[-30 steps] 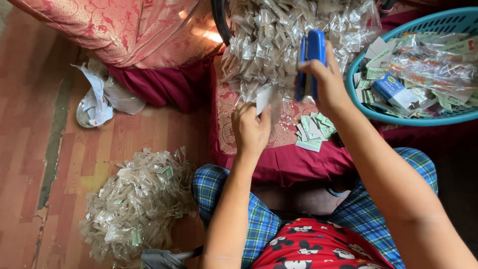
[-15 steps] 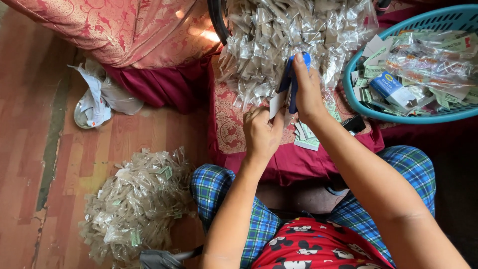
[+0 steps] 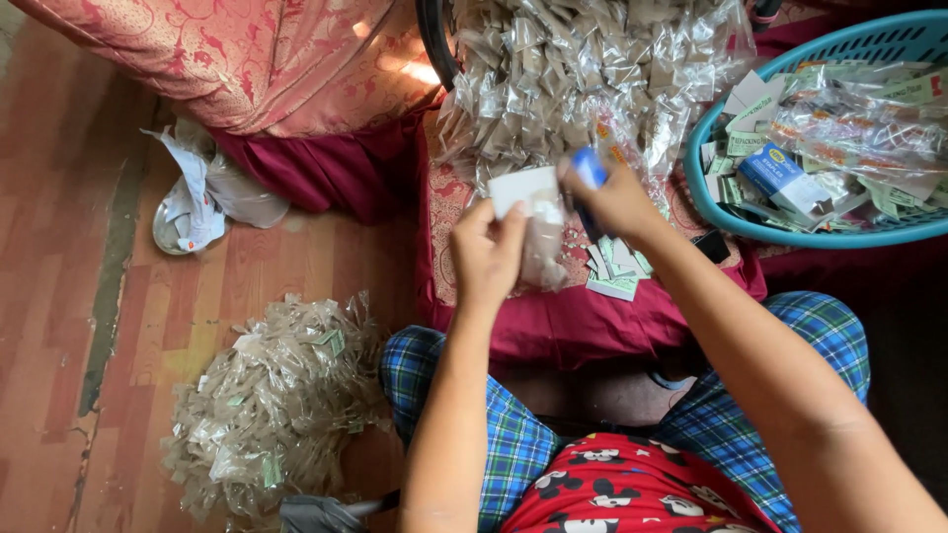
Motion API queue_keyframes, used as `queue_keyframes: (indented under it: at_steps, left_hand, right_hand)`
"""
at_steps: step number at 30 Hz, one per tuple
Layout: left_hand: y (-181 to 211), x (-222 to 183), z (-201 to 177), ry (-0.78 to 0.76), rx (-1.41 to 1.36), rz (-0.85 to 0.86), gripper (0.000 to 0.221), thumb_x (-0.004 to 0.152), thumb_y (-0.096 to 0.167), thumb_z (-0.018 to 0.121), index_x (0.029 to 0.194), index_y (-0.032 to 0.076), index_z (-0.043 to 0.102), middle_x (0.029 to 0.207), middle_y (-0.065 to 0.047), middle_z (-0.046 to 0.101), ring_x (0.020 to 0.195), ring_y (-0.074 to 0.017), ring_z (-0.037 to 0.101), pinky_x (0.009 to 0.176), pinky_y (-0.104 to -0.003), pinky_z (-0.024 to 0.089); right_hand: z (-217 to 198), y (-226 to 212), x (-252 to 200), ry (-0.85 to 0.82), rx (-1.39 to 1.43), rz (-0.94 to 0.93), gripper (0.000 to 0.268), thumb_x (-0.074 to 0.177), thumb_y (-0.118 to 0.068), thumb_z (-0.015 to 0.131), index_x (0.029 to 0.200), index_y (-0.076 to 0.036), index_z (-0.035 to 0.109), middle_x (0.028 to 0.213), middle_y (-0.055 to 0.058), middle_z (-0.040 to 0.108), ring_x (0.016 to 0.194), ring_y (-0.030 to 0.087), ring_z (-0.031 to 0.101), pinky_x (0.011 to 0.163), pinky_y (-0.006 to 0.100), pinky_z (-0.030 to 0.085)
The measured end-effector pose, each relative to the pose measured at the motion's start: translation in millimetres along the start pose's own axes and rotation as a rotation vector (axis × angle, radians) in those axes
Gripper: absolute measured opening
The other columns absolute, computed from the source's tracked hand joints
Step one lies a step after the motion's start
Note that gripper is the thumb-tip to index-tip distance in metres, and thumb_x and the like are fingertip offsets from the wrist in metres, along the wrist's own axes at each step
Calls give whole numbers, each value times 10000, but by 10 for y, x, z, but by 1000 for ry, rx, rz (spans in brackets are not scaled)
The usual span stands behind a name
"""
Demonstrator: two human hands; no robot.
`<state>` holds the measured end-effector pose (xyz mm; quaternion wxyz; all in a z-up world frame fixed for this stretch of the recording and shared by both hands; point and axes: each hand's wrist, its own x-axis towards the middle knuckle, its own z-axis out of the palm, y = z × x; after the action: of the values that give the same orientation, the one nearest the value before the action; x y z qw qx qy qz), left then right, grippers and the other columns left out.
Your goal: Manually inserting small cards into plastic sleeves and sealing them with a stapler.
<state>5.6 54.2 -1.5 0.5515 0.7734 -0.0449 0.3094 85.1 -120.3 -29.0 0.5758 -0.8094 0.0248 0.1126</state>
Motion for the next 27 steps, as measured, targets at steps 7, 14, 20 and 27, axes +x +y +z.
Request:
queue_keyframes:
  at_steps: [7, 14, 20, 27]
  left_hand:
    - [-18, 140, -348, 196, 129, -1, 194, 937, 160, 707, 781, 48, 680, 665, -98, 584, 671, -194, 597, 662, -329, 480]
    - [-132, -211, 211, -282, 148, 21, 129, 843, 120, 698, 754, 27, 695, 677, -168, 641, 712, -387, 666, 680, -435, 527]
    - [-1, -253, 297, -421, 112, 25, 341, 932, 317, 719, 1156, 60, 721, 1084, -163, 716, 1062, -394, 686, 931, -467, 529]
    - [146, -147, 188, -444, 98, -89, 292, 957, 270, 637, 1127, 47, 716, 1155, -84, 703, 1014, -235, 693, 873, -350, 569]
  right_hand:
    - [30, 891, -113, -313, -984, -386, 688, 672, -738, 772, 997, -149, 633, 998, 105, 720, 1003, 358, 718, 859, 517, 559]
    - [-640, 1322, 658, 287, -388, -288, 234, 949, -380, 780, 1005, -157, 739, 979, 92, 640, 941, 340, 690, 814, 423, 568]
    - [-869, 1046, 1040, 487, -98, -327, 119, 983, -200, 696, 1073, -125, 678, 1096, 105, 572, 828, 270, 671, 741, 368, 552]
    - [-723, -140, 1611, 495, -417, -418, 272, 892, -27, 745, 1114, -151, 648, 1250, 70, 535, 1180, 276, 460, 994, 381, 441]
